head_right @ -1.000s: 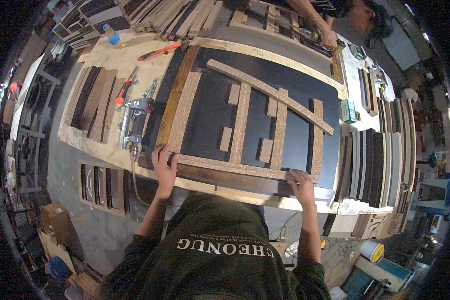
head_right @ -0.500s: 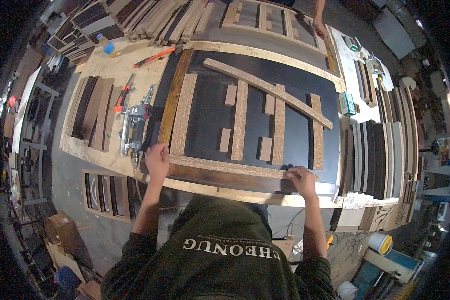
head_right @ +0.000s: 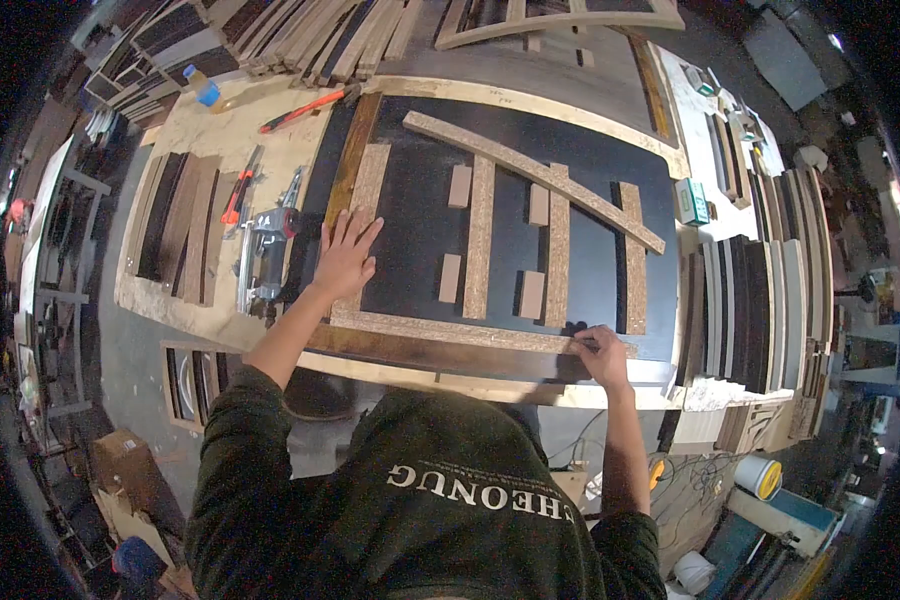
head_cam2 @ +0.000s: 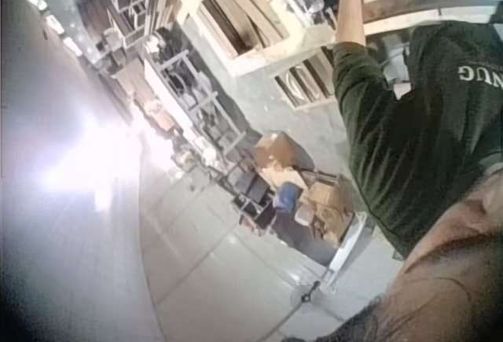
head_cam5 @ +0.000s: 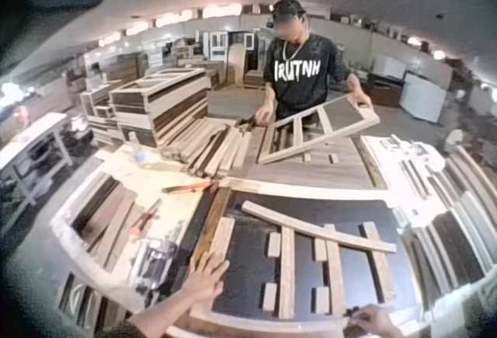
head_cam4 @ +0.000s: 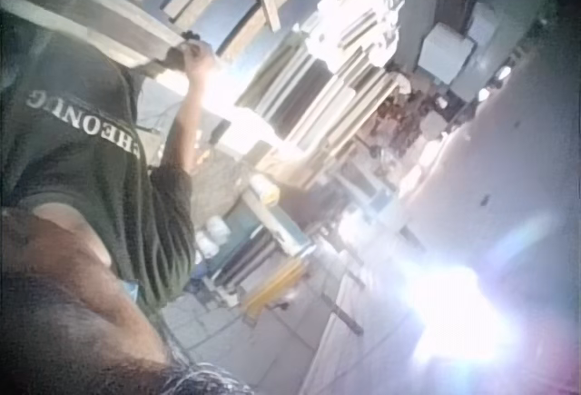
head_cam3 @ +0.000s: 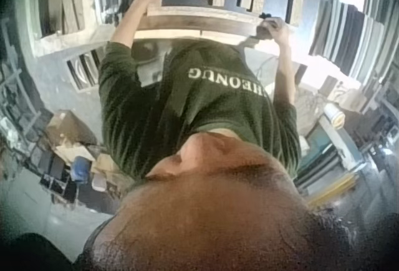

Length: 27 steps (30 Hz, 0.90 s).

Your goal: Assembling wooden frame components using glue and a pneumatic stapler.

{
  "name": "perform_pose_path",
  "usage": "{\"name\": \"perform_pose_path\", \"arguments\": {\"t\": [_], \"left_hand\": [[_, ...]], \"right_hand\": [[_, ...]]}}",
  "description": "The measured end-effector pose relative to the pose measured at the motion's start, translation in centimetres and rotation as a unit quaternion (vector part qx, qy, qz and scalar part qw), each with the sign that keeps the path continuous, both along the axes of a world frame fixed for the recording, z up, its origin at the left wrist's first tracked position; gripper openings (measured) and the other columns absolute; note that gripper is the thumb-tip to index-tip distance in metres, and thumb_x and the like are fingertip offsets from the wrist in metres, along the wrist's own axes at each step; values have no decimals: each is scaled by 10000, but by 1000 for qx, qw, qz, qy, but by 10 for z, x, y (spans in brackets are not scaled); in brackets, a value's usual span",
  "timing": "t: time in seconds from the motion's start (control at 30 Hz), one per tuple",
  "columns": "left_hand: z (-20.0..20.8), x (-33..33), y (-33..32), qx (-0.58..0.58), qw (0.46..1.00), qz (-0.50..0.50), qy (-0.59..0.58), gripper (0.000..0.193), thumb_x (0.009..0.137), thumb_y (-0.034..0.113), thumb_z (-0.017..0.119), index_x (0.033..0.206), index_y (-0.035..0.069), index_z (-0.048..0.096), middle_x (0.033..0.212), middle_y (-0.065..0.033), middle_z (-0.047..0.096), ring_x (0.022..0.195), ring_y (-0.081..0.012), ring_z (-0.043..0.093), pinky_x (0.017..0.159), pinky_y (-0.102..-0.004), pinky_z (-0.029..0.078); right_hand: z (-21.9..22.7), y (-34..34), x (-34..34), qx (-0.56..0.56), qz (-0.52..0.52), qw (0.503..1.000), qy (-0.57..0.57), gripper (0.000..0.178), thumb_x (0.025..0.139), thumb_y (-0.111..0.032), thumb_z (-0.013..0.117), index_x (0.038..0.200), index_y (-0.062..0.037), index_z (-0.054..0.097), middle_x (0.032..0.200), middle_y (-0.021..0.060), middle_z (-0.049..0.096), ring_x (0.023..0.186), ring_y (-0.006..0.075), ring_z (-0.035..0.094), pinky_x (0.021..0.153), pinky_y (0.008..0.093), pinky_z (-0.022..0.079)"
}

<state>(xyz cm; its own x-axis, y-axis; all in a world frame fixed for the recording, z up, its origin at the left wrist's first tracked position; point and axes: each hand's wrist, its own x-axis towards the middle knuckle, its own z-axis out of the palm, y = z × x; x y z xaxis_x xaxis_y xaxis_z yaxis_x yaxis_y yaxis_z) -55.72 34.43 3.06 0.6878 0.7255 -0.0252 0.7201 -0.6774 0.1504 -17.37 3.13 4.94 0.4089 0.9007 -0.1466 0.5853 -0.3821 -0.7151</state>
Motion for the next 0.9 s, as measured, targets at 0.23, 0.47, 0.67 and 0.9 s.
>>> {"name": "perform_pose_path", "arguments": {"t": [0.23, 0.47, 0.67, 0.9], "left_hand": [[4, 5, 1, 0, 1000, -12, 14, 688, 847, 267, 550, 1466, 231, 252, 1535, -107, 162, 1413, -359, 121, 1105, -608, 118], [5, -4, -10, 54, 997, 49, 3, 715, 873, 488, 530, 1460, 182, 259, 1506, -154, 222, 1363, -395, 243, 1071, -590, 237], [27, -45, -22, 91, 975, 155, -127, 694, 835, 415, 621, 1401, 106, 364, 1411, -213, 356, 1208, -417, 434, 964, -482, 401], [24, -109, -39, 25, 951, 253, -175, 641, 842, 329, 634, 1366, 53, 389, 1143, -221, 515, 1037, -428, 508, 881, -485, 441]], "right_hand": [[-7, -8, -7, 33, -30, 999, 20, 254, 692, -107, 756, 903, -18, 647, 928, 163, 619, 848, 331, 611, 763, 395, 488], [16, 38, -84, 228, 116, 962, -91, 303, 700, -180, 770, 962, -87, 647, 1022, 97, 625, 978, 294, 573, 835, 399, 457], [19, 104, -163, 198, 320, 926, 26, 385, 781, -272, 703, 1115, -102, 618, 1161, 91, 582, 1064, 286, 565, 911, 405, 454], [4, 156, -229, 132, 356, 924, -38, 778, 733, -298, 731, 1381, -76, 363, 1407, 122, 386, 1179, 332, 466, 979, 459, 405]]}}
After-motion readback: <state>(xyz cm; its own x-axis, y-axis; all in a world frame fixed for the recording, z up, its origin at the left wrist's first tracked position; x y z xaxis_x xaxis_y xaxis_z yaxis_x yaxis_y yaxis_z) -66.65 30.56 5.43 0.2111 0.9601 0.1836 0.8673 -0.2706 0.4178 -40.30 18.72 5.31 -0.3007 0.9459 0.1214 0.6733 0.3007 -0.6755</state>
